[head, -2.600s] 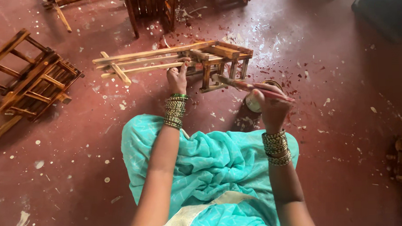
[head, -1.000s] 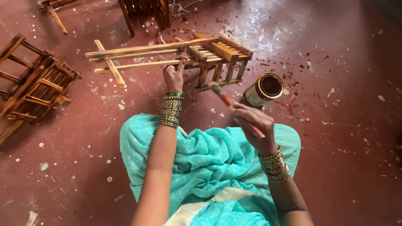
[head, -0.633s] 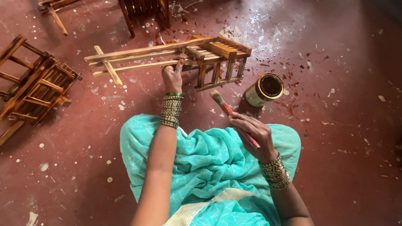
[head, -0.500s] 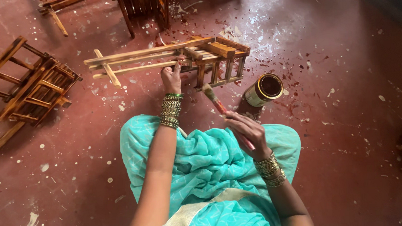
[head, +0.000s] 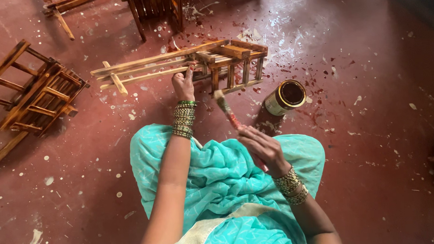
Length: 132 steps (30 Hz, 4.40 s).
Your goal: The person sits on the floor and paints small wooden chair frames with a brush, dipping the brush into a can of dark stain or paint. They rotate and reposition each chair frame to coat the slats and legs, working through the frames one at a time.
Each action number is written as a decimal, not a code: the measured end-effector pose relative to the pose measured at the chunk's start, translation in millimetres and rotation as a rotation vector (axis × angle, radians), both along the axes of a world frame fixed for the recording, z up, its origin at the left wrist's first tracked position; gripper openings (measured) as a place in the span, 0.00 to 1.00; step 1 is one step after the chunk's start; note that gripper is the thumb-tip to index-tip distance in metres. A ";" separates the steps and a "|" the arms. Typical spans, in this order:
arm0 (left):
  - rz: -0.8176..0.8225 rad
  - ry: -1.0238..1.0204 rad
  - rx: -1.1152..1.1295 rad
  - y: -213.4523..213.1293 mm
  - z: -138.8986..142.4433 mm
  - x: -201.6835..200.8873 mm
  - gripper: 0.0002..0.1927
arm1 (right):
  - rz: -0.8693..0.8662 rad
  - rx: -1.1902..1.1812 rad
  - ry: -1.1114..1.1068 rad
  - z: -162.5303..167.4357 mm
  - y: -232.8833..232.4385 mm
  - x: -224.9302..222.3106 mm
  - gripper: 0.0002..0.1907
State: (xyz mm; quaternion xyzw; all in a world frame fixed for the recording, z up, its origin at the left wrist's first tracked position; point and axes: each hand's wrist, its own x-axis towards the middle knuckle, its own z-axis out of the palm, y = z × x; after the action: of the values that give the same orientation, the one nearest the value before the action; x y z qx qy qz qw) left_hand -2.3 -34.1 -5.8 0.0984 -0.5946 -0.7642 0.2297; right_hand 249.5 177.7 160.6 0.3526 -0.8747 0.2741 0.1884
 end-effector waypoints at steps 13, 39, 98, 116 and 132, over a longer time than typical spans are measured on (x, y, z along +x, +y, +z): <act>0.074 -0.046 -0.099 0.5 -4.8 -4.8 0.36 | -0.102 0.125 0.001 -4.5 12.7 -0.3 0.19; 0.124 -0.060 -0.264 -18.0 4.9 -2.8 0.38 | -0.719 -0.181 0.094 15.8 94.1 -23.3 0.10; 0.133 -0.132 0.575 -30.1 5.3 0.4 0.16 | -0.803 -1.066 0.163 -57.8 154.3 -31.8 0.11; 0.180 -0.157 0.515 -25.5 27.4 6.4 0.17 | -0.468 -1.419 -0.091 -47.0 82.5 -60.1 0.10; 0.334 -0.490 -0.066 -17.8 31.5 9.0 0.33 | -0.062 -0.697 -0.256 -26.9 14.9 -148.2 0.13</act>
State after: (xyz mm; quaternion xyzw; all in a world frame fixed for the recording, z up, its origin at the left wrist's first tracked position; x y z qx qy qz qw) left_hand 6.7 -51.9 25.8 0.3686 -0.6324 -0.6498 0.2050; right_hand 101.4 192.6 133.6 0.2037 -0.7555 0.5915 0.1945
